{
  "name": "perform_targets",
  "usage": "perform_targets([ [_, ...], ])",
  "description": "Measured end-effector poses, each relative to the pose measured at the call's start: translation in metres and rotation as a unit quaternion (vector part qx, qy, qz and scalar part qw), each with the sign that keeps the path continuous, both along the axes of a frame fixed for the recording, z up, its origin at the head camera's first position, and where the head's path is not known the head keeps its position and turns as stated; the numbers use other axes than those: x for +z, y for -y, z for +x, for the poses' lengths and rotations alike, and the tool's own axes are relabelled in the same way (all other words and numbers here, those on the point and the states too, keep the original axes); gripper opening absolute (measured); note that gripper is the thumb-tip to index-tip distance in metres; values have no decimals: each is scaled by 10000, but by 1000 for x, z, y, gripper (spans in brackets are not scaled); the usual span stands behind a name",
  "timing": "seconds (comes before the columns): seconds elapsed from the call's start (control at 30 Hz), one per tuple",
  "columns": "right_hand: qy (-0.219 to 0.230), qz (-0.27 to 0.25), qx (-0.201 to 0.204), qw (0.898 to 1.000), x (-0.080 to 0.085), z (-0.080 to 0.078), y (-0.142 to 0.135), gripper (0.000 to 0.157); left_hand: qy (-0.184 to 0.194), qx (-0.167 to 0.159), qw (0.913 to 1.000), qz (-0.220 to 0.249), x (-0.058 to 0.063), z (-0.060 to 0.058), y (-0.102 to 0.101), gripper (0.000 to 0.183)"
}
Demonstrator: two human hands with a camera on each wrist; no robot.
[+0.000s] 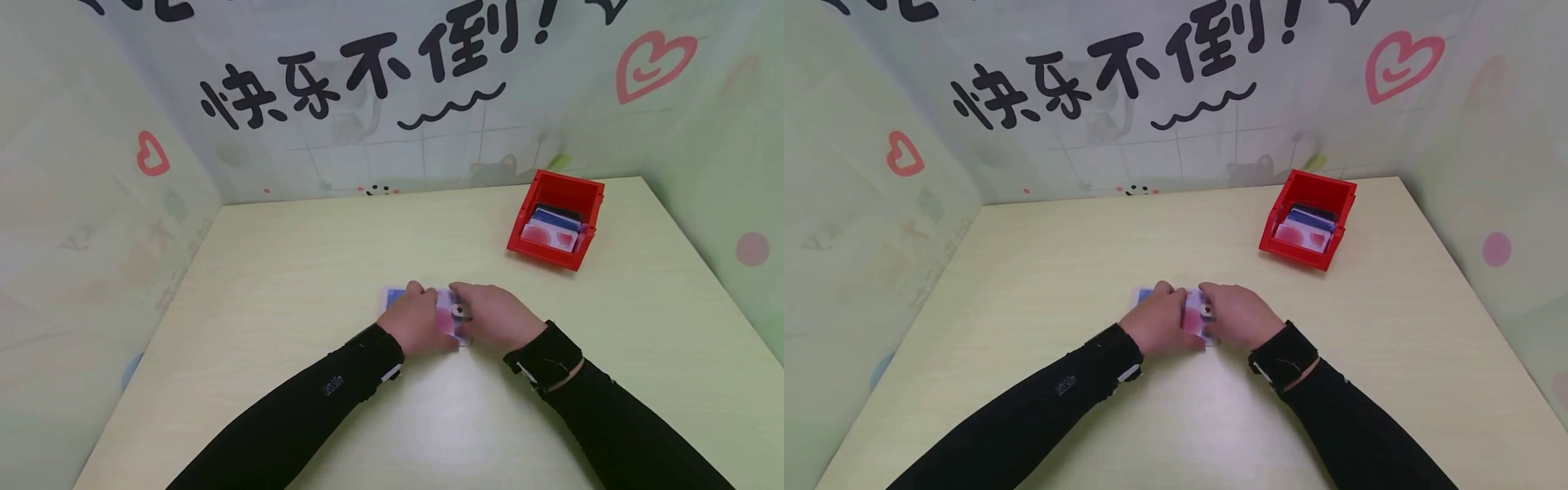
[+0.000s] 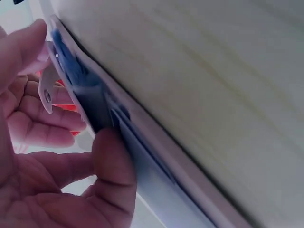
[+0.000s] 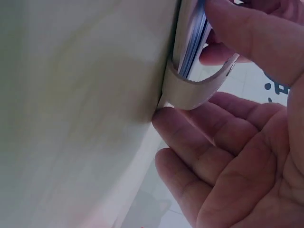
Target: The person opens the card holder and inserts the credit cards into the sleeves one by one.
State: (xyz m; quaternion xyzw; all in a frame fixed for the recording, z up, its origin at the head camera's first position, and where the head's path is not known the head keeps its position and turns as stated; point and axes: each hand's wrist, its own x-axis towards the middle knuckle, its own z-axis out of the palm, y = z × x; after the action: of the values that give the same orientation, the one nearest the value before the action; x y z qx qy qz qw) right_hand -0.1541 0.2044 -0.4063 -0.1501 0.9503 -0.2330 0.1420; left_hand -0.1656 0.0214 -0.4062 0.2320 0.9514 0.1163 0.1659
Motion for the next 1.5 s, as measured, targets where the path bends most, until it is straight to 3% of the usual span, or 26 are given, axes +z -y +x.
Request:
perform_targets([
  [0.2, 3, -70, -125, 9999, -1, -1, 0, 71, -441, -24, 9985, -336, 2, 5, -5, 86],
  [0.33, -103, -111, -74, 9999, 0, -1, -2, 64, -538, -33, 9974, -471, 3, 7, -7, 87],
  [0.47, -260, -118, -35, 9996, 1, 1, -4, 57, -387, -2, 9985, -384, 4, 6, -6, 80],
  [0.67, -387, -68, -22, 9992, 2, 2, -5, 55, -10, -32, 9999, 141, 4, 1, 1, 57],
  [0.77, -404, -90, -23, 9991, 1, 1, -5, 56, 96, 55, 9995, 288, 4, 1, 2, 62],
  [0.93, -329, -241, -193, 9990, 2, 1, -4, 59, 247, 497, 9976, 403, 3, 1, 1, 77],
  [1.0, -277, -298, -248, 9989, 3, 1, -4, 60, 250, 623, 9969, 405, 4, 1, 0, 72],
  [1.2, -240, -369, -92, 9990, 3, 1, -3, 58, 283, 714, 9954, 565, 7, -1, 3, 36],
  [1.33, -198, -275, 36, 9994, 2, 1, -2, 60, 336, 742, 9943, 688, 9, -4, 10, 39],
  [1.5, -219, 9, 124, 9997, 2, 2, -1, 61, 398, 1025, 9899, 896, 11, -8, 21, 29],
])
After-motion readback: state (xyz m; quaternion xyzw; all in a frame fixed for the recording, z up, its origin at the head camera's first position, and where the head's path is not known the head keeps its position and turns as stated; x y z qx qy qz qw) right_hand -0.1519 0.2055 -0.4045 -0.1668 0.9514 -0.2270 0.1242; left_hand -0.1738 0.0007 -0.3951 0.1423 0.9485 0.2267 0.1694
